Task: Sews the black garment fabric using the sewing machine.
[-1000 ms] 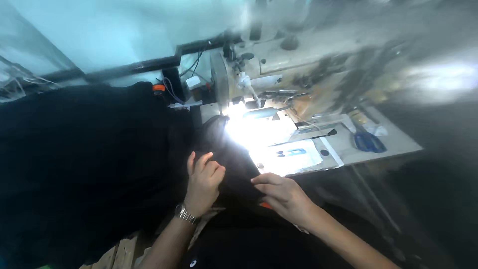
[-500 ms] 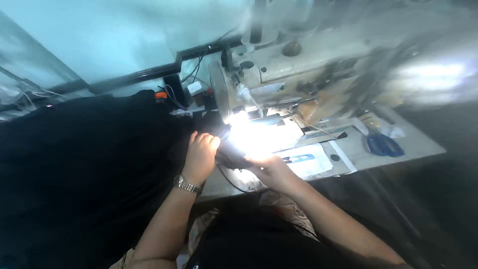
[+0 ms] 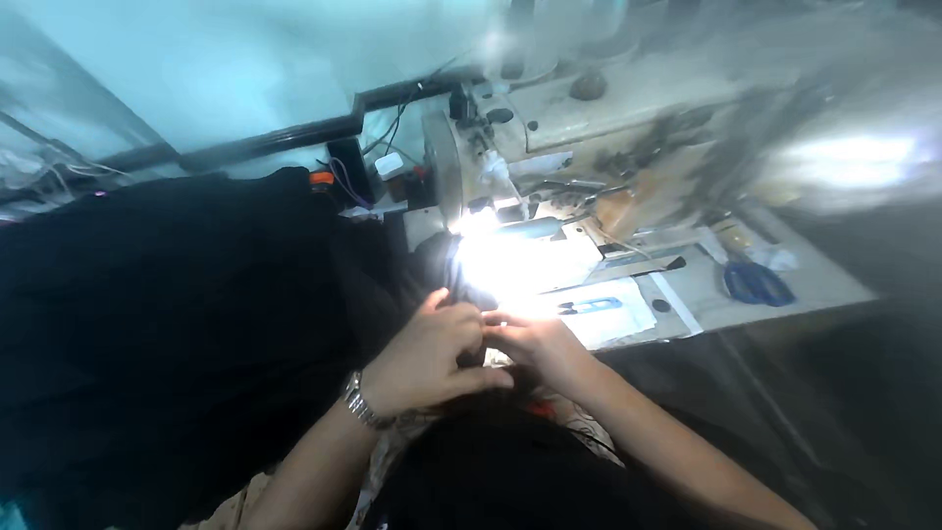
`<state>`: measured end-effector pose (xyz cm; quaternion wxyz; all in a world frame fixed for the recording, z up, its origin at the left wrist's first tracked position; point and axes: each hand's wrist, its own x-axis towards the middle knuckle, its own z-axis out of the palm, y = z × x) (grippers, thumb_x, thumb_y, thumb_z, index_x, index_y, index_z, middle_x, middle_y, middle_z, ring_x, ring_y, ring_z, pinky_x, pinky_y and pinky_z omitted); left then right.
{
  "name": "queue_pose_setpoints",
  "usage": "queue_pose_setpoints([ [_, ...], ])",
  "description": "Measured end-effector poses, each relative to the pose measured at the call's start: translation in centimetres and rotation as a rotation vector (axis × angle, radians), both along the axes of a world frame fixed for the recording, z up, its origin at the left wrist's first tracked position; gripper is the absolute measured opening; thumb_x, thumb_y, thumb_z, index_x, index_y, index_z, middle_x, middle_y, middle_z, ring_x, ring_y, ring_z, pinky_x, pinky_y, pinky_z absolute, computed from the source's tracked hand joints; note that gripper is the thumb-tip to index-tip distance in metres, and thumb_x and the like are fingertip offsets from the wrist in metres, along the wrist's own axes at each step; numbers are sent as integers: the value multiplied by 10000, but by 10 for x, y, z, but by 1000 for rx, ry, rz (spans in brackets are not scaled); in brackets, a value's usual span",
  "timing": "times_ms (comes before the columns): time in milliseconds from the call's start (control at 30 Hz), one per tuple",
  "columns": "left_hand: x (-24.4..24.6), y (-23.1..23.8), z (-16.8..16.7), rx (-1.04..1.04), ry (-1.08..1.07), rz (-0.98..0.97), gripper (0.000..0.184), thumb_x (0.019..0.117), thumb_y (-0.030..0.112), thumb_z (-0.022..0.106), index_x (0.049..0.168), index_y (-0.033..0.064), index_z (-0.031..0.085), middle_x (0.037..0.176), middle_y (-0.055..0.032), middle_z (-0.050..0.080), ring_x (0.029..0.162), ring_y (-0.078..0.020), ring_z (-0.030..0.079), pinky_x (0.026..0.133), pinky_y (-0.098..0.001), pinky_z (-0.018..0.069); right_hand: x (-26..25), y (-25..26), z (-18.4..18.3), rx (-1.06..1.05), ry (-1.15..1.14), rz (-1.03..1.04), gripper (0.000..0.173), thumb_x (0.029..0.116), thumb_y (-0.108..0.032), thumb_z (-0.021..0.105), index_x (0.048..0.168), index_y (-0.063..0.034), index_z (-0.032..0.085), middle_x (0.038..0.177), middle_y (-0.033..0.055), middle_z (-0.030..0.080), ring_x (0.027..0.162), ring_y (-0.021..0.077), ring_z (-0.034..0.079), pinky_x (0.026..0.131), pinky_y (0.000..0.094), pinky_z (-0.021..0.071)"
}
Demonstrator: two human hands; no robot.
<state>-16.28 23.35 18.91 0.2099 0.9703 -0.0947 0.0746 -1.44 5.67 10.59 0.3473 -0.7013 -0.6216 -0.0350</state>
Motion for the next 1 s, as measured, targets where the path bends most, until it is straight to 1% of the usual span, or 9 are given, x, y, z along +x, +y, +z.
queue_pose_setpoints([
  [67,9,5,-19,144,33,278,703,1001,697,410,1347,131,643,1402,-47,635,1364,-228,556,1191,-662,286,-5,-8,3,25,-22,-25,232,1040,-199,571,1120,-155,783,1259,60,729,1051,191,736,842,362,617],
  [167,25,14,-41,320,-8,501,777,1012,685,390,1515,104,509,1469,-135,590,1400,-335,526,1180,-746,194,-7,-16,9,108,-23,-85,231,1046,-203,581,1172,-185,774,1288,58,718,1134,183,710,926,348,595],
  [367,32,13,-39,358,38,464,662,1048,625,364,1503,177,539,1533,-171,515,1452,-358,455,1200,-725,180,-3,-22,4,73,-1,-32,239,1051,-205,558,1143,-148,771,1283,30,717,1211,166,665,1034,336,540],
  [467,30,12,-40,324,46,442,611,1077,561,337,1498,172,549,1539,-189,503,1463,-357,442,1193,-644,297,0,-22,-1,-2,39,-7,232,1053,-204,554,1076,-113,766,1269,34,726,1145,161,702,950,342,583],
  [600,46,31,-44,255,-9,451,426,1073,329,448,1397,144,652,1489,-163,566,1415,-322,509,1183,-557,371,12,-7,7,-51,-9,-25,260,1071,-211,511,1038,-104,746,1245,29,734,1068,175,732,864,374,613],
  [700,63,51,-41,194,2,472,391,1061,256,466,1389,167,660,1491,-115,575,1419,-269,510,1206,-495,364,23,11,13,-41,-81,-80,251,1061,-226,529,1060,-112,752,992,81,756,855,256,747,703,458,615],
  [767,72,65,-39,160,-52,443,370,1055,211,487,1367,143,673,1427,-101,627,1353,-259,571,1165,-465,425,28,22,14,-40,-111,-121,262,1059,-231,527,1102,-129,764,907,103,748,826,289,744,689,500,609],
  [900,83,83,-35,132,-174,425,270,1011,48,555,1211,74,734,1258,-134,698,1181,-301,667,1034,-508,524,29,34,12,-27,-141,-161,259,1056,-225,540,1125,-134,773,876,116,744,802,317,743,645,524,597],
  [1000,83,73,-38,145,-352,614,279,987,153,600,1237,98,710,1315,-101,674,1293,-294,593,1113,-615,404,31,25,20,-69,-109,-128,269,1066,-242,521,1123,-132,760,945,100,760,843,291,751,706,509,613],
])
